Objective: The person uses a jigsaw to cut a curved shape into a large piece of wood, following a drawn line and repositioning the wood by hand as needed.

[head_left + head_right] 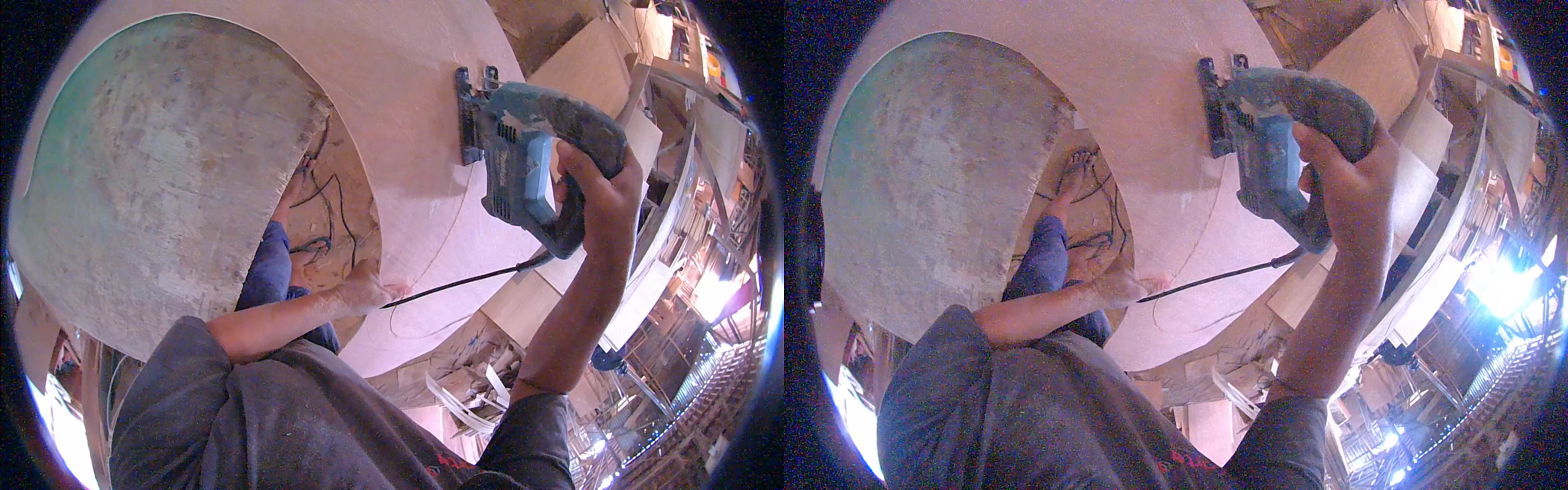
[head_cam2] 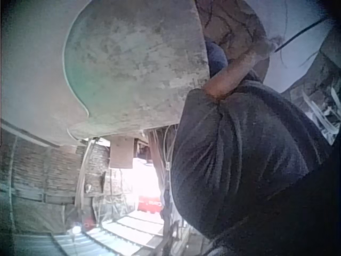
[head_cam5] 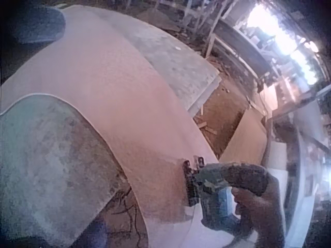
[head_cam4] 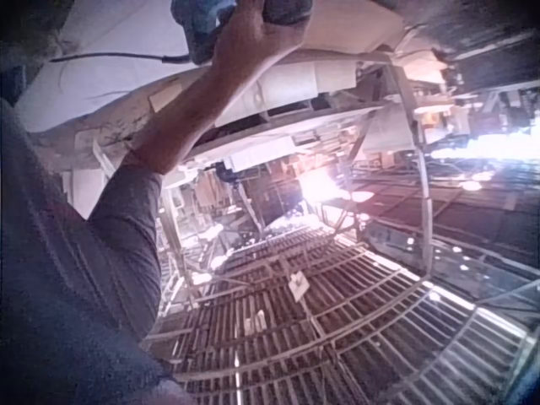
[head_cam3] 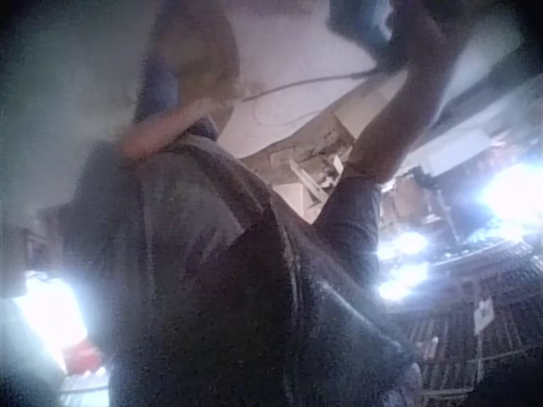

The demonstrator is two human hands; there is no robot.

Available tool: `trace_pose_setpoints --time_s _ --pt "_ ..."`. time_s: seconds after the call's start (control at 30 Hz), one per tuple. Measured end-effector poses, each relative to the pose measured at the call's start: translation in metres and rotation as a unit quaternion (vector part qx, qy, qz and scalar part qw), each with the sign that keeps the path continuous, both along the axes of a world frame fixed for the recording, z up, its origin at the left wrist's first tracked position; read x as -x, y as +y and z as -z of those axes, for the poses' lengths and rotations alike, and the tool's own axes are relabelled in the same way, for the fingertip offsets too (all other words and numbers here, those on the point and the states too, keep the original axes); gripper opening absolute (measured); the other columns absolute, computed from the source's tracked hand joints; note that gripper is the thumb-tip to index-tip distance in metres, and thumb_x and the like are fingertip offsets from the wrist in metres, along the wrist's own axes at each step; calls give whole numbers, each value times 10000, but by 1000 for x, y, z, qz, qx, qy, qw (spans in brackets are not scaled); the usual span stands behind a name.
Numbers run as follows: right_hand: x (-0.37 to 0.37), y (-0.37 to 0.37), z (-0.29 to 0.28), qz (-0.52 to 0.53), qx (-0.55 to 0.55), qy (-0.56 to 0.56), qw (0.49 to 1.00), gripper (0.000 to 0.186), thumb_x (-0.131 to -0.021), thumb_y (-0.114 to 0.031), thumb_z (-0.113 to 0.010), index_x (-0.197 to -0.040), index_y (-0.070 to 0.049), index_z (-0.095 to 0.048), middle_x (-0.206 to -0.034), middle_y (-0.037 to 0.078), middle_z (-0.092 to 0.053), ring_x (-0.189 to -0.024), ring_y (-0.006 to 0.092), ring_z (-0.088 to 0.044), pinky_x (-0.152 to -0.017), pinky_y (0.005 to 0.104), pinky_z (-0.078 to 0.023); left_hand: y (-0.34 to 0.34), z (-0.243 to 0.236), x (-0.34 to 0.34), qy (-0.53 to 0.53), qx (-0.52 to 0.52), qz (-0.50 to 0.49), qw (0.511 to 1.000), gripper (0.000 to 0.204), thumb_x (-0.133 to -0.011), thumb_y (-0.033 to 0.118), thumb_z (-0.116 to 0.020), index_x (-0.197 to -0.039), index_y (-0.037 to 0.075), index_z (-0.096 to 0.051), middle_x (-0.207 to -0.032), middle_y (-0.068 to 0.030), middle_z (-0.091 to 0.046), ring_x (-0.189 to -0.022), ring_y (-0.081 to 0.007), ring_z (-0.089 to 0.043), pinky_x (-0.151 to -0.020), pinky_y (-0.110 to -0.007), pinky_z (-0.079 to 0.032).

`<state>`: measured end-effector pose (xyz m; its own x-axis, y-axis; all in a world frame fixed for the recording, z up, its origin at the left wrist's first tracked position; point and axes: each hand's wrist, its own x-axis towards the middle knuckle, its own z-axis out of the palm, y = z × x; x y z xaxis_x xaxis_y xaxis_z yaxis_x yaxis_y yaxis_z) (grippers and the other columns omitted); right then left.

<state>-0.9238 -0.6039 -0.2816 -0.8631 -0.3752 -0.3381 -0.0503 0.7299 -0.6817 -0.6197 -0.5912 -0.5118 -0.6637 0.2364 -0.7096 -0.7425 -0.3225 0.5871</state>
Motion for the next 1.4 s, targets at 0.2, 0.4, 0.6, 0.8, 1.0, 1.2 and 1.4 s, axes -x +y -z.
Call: trace_pose_setpoints --time_s 0.2,0.4,0.6,0.8,1.0,1.2,1.4 --pt "4 2 1 5 -1 1 1000 197 -831 -126 -725 -932 2 -616 -684 44 -601 -486 119 -553 -444 252 -435 -15 -14 8 99 48 -32 993 489 -777 315 -811 -999 -84 -635 -927 -210 -692 -895 -284 -676 -795 -367 -513" --pt "2 -2 -3 16 5 0 1000 196 -828 -134 -728 -911 -3 -608 -688 39 -595 -483 118 -556 -434 251 -433 -24 -31 18 -17 36 59 997 505 -775 328 -815 -977 -94 -623 -895 -220 -681 -871 -286 -675 -773 -378 -512" --pt "0 -8 -3 4 -10 1 1000 194 -826 -132 -728 -927 -8 -619 -695 35 -599 -488 113 -556 -448 248 -440 0 -1 -6 74 144 -11 987 519 -772 381 -819 -972 -61 -635 -893 -214 -679 -868 -292 -674 -759 -384 -514" --pt "7 12 0 19 13 8 1000 213 -806 -131 -737 -968 -21 -654 -713 34 -626 -503 105 -550 -465 237 -439 10 5 0 25 18 121 992 426 -862 368 -745 -1039 -18 -708 -1059 -156 -709 -966 -255 -678 -850 -319 -522" --pt "8 -13 -13 -14 14 -14 1000 285 -781 -105 -738 -1037 1 -672 -784 53 -684 -488 102 -560 -463 262 -472 3 15 -4 58 -103 84 989 367 -998 284 -531 -1271 58 -628 -1305 -72 -624 -1228 -186 -531 -1054 -305 -384" --pt "-5 -26 -16 -48 -2 74 996 399 -763 -187 -773 -1095 -3 -651 -866 74 -699 -620 144 -626 -548 282 -513 -24 -3 1 121 7 86 989 314 -960 250 -556 -1142 26 -680 -1053 -68 -700 -1001 -199 -616 -928 -321 -442" --pt "-40 -14 -40 -54 -12 168 984 595 -763 -310 -801 -1231 -7 -592 -993 141 -688 -841 233 -650 -775 357 -515 -3 54 -10 105 112 62 986 362 -901 261 -584 -1060 -54 -667 -957 -111 -675 -970 -206 -613 -912 -326 -443"
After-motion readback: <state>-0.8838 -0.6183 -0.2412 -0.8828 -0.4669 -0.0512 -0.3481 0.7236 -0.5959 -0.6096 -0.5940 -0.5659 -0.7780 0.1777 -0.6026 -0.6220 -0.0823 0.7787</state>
